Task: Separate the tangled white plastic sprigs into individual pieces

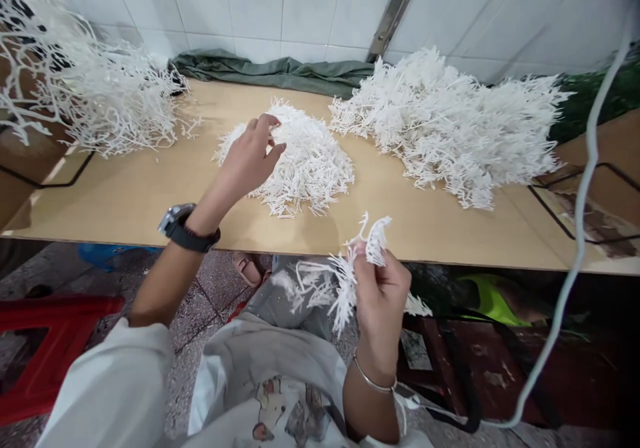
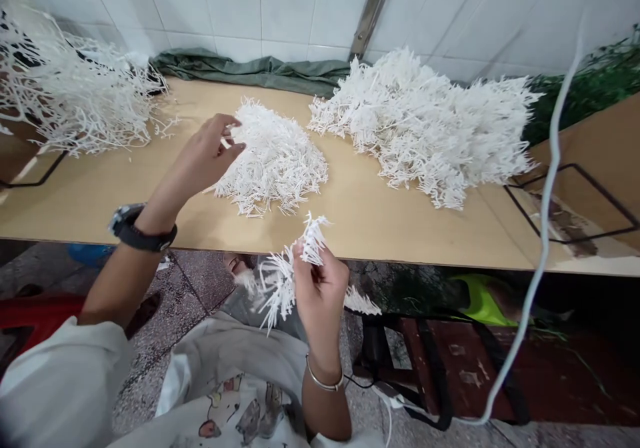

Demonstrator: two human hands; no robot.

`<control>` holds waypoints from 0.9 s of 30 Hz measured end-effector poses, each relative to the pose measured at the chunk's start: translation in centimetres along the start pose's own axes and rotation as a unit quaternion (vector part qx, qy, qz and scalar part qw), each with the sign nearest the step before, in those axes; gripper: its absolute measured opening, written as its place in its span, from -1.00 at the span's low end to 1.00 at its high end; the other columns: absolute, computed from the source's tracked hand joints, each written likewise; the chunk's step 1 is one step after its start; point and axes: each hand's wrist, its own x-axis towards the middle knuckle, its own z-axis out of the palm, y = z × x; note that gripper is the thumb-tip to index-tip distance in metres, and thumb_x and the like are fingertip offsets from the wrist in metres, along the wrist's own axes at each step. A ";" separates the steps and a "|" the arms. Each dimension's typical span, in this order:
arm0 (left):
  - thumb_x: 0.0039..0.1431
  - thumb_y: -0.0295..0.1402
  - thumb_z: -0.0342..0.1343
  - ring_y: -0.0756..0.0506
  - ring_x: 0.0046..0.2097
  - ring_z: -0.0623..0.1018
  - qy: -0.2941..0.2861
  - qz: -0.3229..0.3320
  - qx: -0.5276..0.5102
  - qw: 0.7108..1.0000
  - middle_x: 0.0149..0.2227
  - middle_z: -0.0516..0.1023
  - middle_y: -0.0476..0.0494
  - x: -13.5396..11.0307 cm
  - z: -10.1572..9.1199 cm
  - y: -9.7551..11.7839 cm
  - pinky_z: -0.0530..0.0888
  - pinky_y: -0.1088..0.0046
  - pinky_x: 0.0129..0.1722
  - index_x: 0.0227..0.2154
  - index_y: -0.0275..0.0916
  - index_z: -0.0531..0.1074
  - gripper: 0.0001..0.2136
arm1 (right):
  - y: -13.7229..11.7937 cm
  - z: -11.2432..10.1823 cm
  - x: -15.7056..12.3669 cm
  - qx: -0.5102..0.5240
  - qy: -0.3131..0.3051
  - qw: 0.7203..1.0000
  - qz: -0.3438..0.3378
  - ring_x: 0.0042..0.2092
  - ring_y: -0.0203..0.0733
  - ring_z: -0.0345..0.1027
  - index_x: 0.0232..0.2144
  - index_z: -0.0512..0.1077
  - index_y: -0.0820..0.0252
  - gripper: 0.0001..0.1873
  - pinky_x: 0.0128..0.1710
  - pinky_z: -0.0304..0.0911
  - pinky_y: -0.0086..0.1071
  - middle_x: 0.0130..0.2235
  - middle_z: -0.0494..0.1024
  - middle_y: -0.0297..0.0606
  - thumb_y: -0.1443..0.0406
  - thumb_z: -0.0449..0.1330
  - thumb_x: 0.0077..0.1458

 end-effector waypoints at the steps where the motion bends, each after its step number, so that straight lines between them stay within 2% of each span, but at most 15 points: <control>1: 0.16 -0.39 0.09 -0.13 -0.20 0.47 -0.016 0.000 0.030 0.999 -0.09 0.39 -0.28 1.2 0.6 -0.7 0.42 0.25 -0.14 0.08 -0.26 0.23 -0.59 | 0.1 0.1 0.0 -0.029 -0.013 0.999 -0.012 -0.55 -0.38 -0.10 -0.63 0.22 0.18 -0.65 -0.55 -0.11 -0.43 -0.62 0.05 -0.46 0.16 0.17 0.09; 3: 0.16 -0.40 0.10 -0.22 -0.06 0.44 -0.035 0.010 0.069 0.997 0.07 0.30 -0.35 2.7 1.8 -1.9 0.37 0.14 -0.03 0.14 -0.23 0.22 -0.53 | 0.2 0.3 -0.1 -0.069 -0.035 0.996 -0.035 -0.54 -0.39 -0.13 -0.63 0.17 0.18 -0.64 -0.55 -0.15 -0.44 -0.63 0.00 -0.48 0.19 0.15 0.11; 5: 0.22 -0.39 0.02 -0.29 0.06 0.36 -0.018 0.028 0.086 0.996 0.16 0.23 -0.33 3.3 2.7 -2.5 0.29 0.04 0.07 0.05 -0.21 0.36 -0.67 | 0.3 0.4 0.0 -0.097 -0.044 0.993 -0.052 -0.54 -0.40 -0.16 -0.63 0.13 0.18 -0.64 -0.56 -0.18 -0.45 -0.62 -0.04 -0.49 0.23 0.13 0.12; 7: 0.26 -0.37 -0.02 -0.32 0.12 0.29 0.015 0.045 0.084 0.995 0.21 0.20 -0.26 3.1 2.9 -2.4 0.23 0.00 0.12 -0.09 -0.20 0.48 -0.76 | 0.3 0.3 0.1 -0.125 -0.037 0.990 -0.063 -0.54 -0.40 -0.17 -0.62 0.13 0.18 -0.66 -0.56 -0.16 -0.46 -0.61 -0.04 -0.49 0.27 0.12 0.13; 9: 0.24 -0.31 0.03 -0.34 0.14 0.26 0.034 0.061 0.073 0.995 0.25 0.17 -0.22 2.1 2.5 -1.5 0.21 -0.01 0.13 -0.14 -0.18 0.50 -0.79 | 0.4 0.3 0.1 -0.149 -0.031 0.986 -0.066 -0.54 -0.40 -0.12 -0.61 0.18 0.19 -0.70 -0.54 -0.10 -0.47 -0.62 0.01 -0.49 0.30 0.11 0.13; 12: 0.18 -0.24 0.12 -0.30 0.12 0.31 0.028 0.094 0.031 0.995 0.22 0.24 -0.23 -0.9 0.9 1.5 0.28 0.03 0.09 -0.05 -0.16 0.44 -0.71 | 0.4 0.2 0.1 -0.166 -0.032 0.984 -0.062 -0.55 -0.40 -0.02 -0.52 0.28 0.19 -0.81 -0.52 -0.01 -0.48 -0.60 0.18 -0.47 0.30 0.11 0.14; 14: 0.23 -0.26 0.07 -0.18 0.03 0.42 0.000 0.131 -0.040 0.991 0.06 0.43 -0.20 -3.7 0.0 3.9 0.38 0.18 0.01 0.00 -0.17 0.39 -0.70 | 0.4 0.2 0.0 -0.175 -0.041 0.982 -0.057 -0.57 -0.40 0.03 -0.41 0.34 0.20 -0.89 -0.53 0.02 -0.48 -0.59 0.26 -0.45 0.29 0.11 0.15; 16: 0.24 -0.26 0.07 -0.08 -0.10 0.49 -0.050 0.179 -0.119 0.975 -0.12 0.55 -0.13 -6.6 -0.2 6.1 0.44 0.35 -0.10 -0.05 -0.22 0.42 -0.74 | 0.3 0.1 -0.2 -0.184 -0.062 0.979 -0.057 -0.58 -0.40 0.07 -0.29 0.36 0.21 -0.90 -0.54 0.04 -0.48 -0.58 0.30 -0.45 0.28 0.12 0.14; 19: 0.14 -0.30 0.19 -0.06 -0.15 0.47 -0.003 0.224 -0.132 0.966 -0.16 0.56 -0.17 -9.8 1.1 7.7 0.44 0.40 -0.12 -0.11 -0.30 0.44 -0.72 | 0.1 0.0 -0.4 -0.179 -0.093 0.977 -0.066 -0.52 -0.36 0.21 -0.18 0.34 0.18 -0.80 -0.50 0.15 -0.48 -0.49 0.40 -0.39 0.30 0.14 0.11; 22: 0.15 -0.40 0.17 -0.06 -0.13 0.46 0.032 0.199 -0.155 0.967 -0.12 0.54 -0.19 -11.1 2.8 7.4 0.43 0.39 -0.09 -0.08 -0.29 0.43 -0.73 | -0.2 -0.4 -0.8 -0.140 -0.137 0.980 -0.042 -0.44 -0.33 0.28 -0.08 0.30 0.11 -0.72 -0.46 0.22 -0.49 -0.38 0.45 -0.35 0.33 0.11 0.12; 25: 0.17 -0.36 0.16 -0.07 -0.12 0.45 0.010 0.152 -0.206 0.967 -0.12 0.54 -0.16 -11.3 3.4 6.7 0.44 0.38 -0.12 -0.01 -0.23 0.39 -0.68 | -0.2 -1.0 -1.4 -0.109 -0.180 0.978 -0.013 -0.49 -0.36 0.23 0.02 0.25 0.03 -0.65 -0.53 0.18 -0.53 -0.41 0.41 -0.40 0.34 0.07 0.16; 27: 0.15 -0.30 0.18 -0.09 -0.11 0.43 -0.011 0.127 -0.228 0.965 -0.13 0.54 -0.16 -11.3 3.4 6.4 0.44 0.36 -0.13 -0.01 -0.21 0.38 -0.66 | 0.0 -1.4 -1.9 -0.109 -0.185 0.976 -0.026 -0.49 -0.37 0.22 -0.01 0.26 0.03 -0.67 -0.53 0.18 -0.54 -0.41 0.41 -0.40 0.35 0.06 0.16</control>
